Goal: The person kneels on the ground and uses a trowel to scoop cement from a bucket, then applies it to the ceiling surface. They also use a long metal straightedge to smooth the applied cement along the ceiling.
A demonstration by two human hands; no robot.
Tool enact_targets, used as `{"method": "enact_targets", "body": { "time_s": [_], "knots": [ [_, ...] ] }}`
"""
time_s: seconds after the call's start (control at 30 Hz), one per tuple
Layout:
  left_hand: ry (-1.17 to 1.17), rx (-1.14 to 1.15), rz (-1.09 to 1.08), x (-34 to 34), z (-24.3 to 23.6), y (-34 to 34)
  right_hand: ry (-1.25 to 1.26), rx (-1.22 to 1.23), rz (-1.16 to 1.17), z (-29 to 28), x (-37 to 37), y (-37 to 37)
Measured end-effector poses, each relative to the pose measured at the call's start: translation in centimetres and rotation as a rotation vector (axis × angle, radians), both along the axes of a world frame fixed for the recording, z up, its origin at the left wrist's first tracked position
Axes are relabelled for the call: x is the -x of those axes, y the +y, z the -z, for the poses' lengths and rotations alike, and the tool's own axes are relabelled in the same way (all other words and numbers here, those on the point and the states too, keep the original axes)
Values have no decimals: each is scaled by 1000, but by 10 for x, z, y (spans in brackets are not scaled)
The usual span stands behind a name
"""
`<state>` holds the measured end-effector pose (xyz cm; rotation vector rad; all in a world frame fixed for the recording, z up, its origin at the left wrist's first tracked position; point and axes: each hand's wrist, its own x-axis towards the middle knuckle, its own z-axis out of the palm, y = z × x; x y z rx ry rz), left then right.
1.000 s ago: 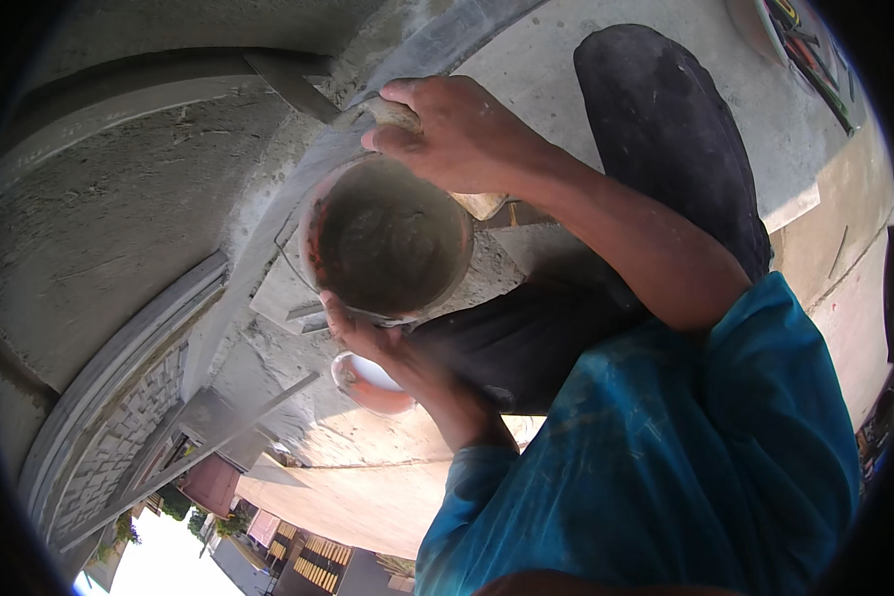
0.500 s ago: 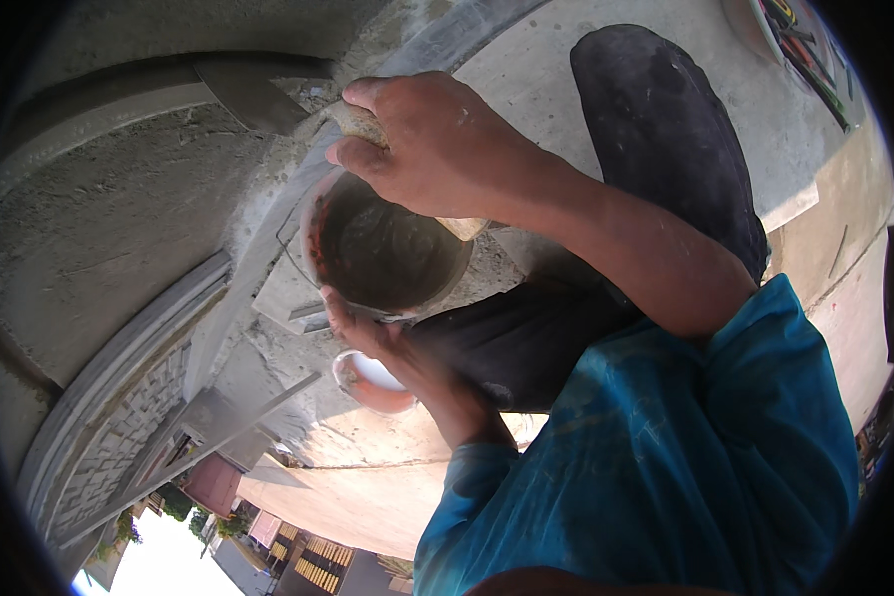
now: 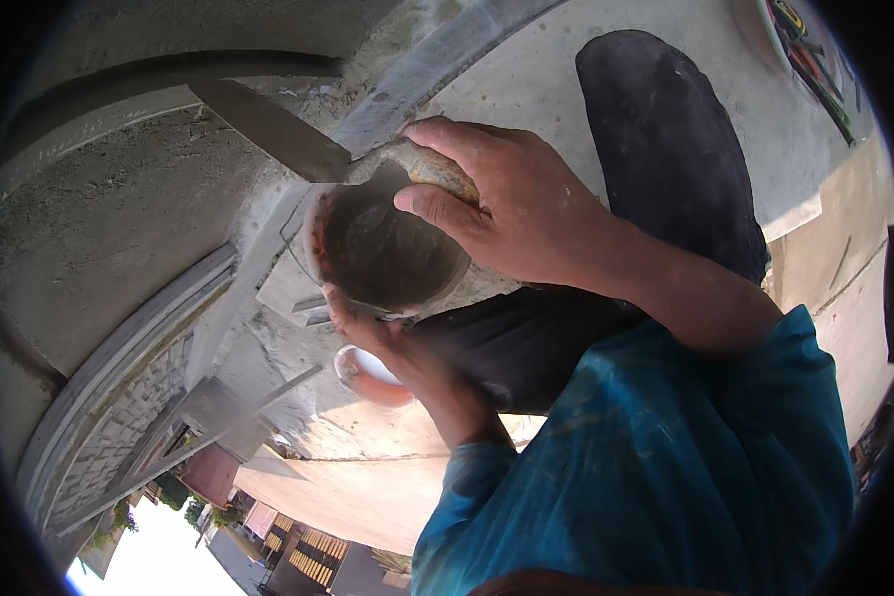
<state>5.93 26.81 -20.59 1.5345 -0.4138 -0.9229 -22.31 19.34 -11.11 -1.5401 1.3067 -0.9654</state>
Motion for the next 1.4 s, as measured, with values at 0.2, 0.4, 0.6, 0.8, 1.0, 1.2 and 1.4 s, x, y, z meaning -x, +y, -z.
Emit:
{"method": "enact_targets", "body": {
  "time_s": [0.2,0.4,0.6,0.8,1.0,1.2,1.4],
  "knots": [
    [-27,-9,-7,-1,0,1,78,-181,24,59,2,-14],
    [-80,-37,14,7,-9,1,93,-113,80,92,-11,-34],
    [-150,-55,81,2,-7,3,97,-155,63,99,-17,-40],
    [-46,-12,-1,5,-6,3,109,-274,-44,89,-21,-57],
    [-55,-47,-7,6,-9,3,86,-250,-15,80,-22,-55],
    [-77,-29,5,8,-9,-1,114,16,56,59,-28,-50],
    [-98,-52,28,7,-9,-1,16,-24,84,39,-21,-37]
  ]
}}
